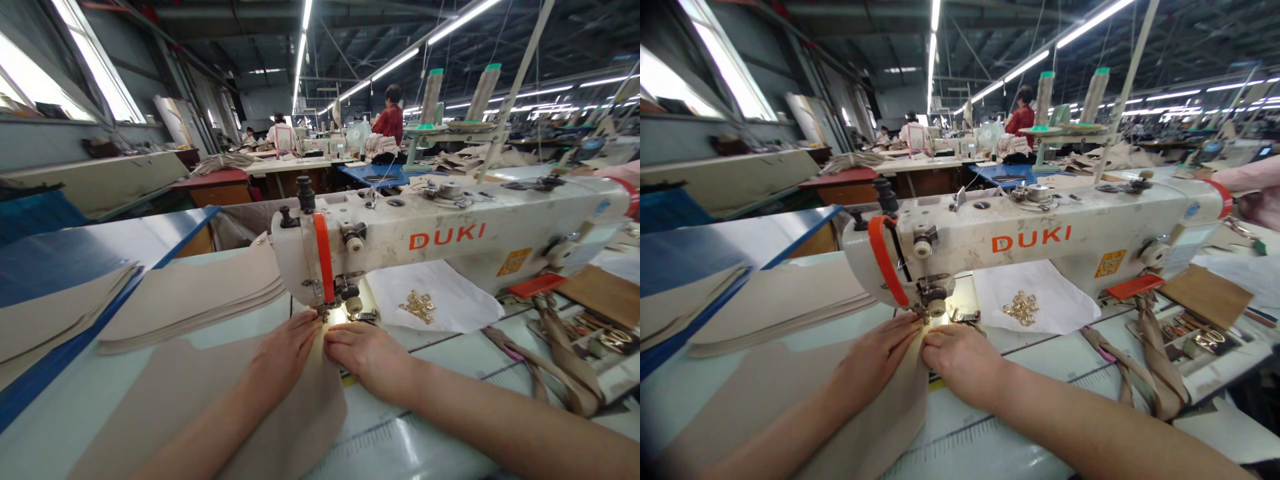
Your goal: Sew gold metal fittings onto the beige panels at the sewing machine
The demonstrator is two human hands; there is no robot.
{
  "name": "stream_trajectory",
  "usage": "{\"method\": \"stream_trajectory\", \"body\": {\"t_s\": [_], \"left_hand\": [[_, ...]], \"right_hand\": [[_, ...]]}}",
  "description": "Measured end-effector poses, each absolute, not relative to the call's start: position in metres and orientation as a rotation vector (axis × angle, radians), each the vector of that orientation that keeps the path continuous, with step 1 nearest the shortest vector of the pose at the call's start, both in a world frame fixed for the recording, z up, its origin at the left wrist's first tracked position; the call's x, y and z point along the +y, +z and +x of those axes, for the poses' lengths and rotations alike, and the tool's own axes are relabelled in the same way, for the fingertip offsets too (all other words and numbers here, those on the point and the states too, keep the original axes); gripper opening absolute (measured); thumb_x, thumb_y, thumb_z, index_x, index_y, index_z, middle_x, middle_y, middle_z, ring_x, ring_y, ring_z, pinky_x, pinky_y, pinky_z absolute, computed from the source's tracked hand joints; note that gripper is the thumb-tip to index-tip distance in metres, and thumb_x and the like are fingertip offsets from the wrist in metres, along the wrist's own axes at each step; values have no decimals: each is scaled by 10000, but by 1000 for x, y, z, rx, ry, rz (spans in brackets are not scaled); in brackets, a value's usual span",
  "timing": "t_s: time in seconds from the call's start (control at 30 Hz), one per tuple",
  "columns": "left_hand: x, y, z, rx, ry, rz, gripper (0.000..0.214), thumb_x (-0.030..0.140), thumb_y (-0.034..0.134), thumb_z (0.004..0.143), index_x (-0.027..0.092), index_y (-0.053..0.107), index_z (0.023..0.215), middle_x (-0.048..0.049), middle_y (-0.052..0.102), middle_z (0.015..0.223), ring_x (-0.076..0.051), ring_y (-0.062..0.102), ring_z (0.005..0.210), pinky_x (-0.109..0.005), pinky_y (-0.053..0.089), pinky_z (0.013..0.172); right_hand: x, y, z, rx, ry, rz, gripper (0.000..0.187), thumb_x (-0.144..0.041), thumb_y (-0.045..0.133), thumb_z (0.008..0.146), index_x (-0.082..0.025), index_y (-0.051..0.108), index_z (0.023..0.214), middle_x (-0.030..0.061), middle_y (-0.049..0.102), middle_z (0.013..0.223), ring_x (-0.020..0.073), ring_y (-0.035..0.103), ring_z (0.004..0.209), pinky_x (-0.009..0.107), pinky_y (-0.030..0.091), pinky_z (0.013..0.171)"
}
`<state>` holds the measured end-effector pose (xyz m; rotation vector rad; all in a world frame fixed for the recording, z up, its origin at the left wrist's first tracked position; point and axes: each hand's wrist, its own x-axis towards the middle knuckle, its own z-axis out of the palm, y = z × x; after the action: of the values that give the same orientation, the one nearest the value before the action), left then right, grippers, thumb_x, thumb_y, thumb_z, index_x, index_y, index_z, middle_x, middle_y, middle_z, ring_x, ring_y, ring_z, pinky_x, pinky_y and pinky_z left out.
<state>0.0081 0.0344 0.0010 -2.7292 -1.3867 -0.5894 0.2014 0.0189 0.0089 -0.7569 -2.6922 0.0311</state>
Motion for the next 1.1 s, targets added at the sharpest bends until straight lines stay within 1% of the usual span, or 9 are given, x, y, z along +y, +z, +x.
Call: {"method": "stream_trajectory", "body": {"t_s": [0.13, 0.33, 0.5, 0.7, 0.83, 0.93, 1.03, 1.07, 1.1], "left_hand": [[33, 1, 7, -1393, -616, -2722, 368, 233, 346, 897, 138, 674, 1035, -108, 681, 1114, -209, 625, 1048, -363, 498, 933], [32, 2, 9, -1409, -655, -2720, 362, 249, 350, 899, 145, 669, 1035, -105, 678, 1119, -210, 623, 1048, -362, 500, 930], [33, 0, 9, -1436, -712, -2704, 317, 236, 391, 889, 166, 663, 1036, -90, 677, 1123, -206, 627, 1040, -369, 508, 922], [-3, -2, -7, -1309, -782, -2672, 288, 191, 405, 889, 169, 666, 1008, -82, 695, 1081, -176, 648, 1002, -309, 527, 904], [-27, 3, -12, -1411, -754, -2653, 293, 172, 406, 880, 172, 642, 1054, -81, 682, 1108, -182, 631, 1039, -316, 523, 914], [-46, 13, -19, -1492, -760, -2508, 361, 238, 433, 878, 194, 536, 1221, -92, 584, 1272, -212, 566, 1142, -360, 490, 959], [-76, 13, -38, -1432, -668, -2432, 621, 429, 488, 845, 229, 309, 1405, -98, 429, 1415, -261, 466, 1243, -404, 446, 997], [-88, 8, -49, -1360, -600, -2455, 713, 509, 502, 813, 236, 263, 1428, -96, 417, 1423, -281, 457, 1248, -405, 450, 989], [-99, 1, -62, -1280, -502, -2489, 753, 544, 502, 798, 250, 239, 1439, -87, 430, 1413, -288, 471, 1235, -388, 466, 967]], "right_hand": [[18, 9, 201, -2693, 42, -764, 106, -140, 541, 879, -87, 622, 923, 90, 639, 1041, 174, 550, 1048, 270, 392, 994], [17, 10, 202, -2677, 63, -765, 128, -155, 514, 896, -92, 624, 912, 83, 645, 999, 172, 567, 1000, 269, 413, 965], [20, 8, 203, -2660, 61, -750, 144, -156, 495, 908, -100, 623, 945, 92, 646, 1021, 171, 558, 1037, 281, 403, 980], [5, 5, 198, -2691, 61, -508, 177, -183, 453, 932, -145, 626, 920, 68, 660, 976, 155, 578, 973, 277, 436, 935], [-5, 3, 193, -2711, 35, -387, 187, -176, 440, 937, -150, 624, 951, 68, 668, 963, 152, 574, 989, 275, 454, 913], [-7, 3, 193, -2695, 16, -381, 190, -180, 445, 935, -154, 623, 993, 69, 671, 988, 145, 578, 1001, 273, 457, 917], [-6, 3, 195, -2675, 11, -381, 213, -179, 428, 938, -154, 623, 1022, 77, 668, 1034, 144, 582, 1017, 282, 452, 935], [-6, 3, 196, -2668, 12, -373, 224, -175, 418, 939, -152, 624, 1025, 79, 670, 1036, 147, 584, 1016, 286, 453, 937], [-6, 3, 196, -2658, 15, -363, 234, -170, 410, 939, -150, 626, 1024, 81, 673, 1030, 149, 590, 1008, 288, 457, 935]]}}
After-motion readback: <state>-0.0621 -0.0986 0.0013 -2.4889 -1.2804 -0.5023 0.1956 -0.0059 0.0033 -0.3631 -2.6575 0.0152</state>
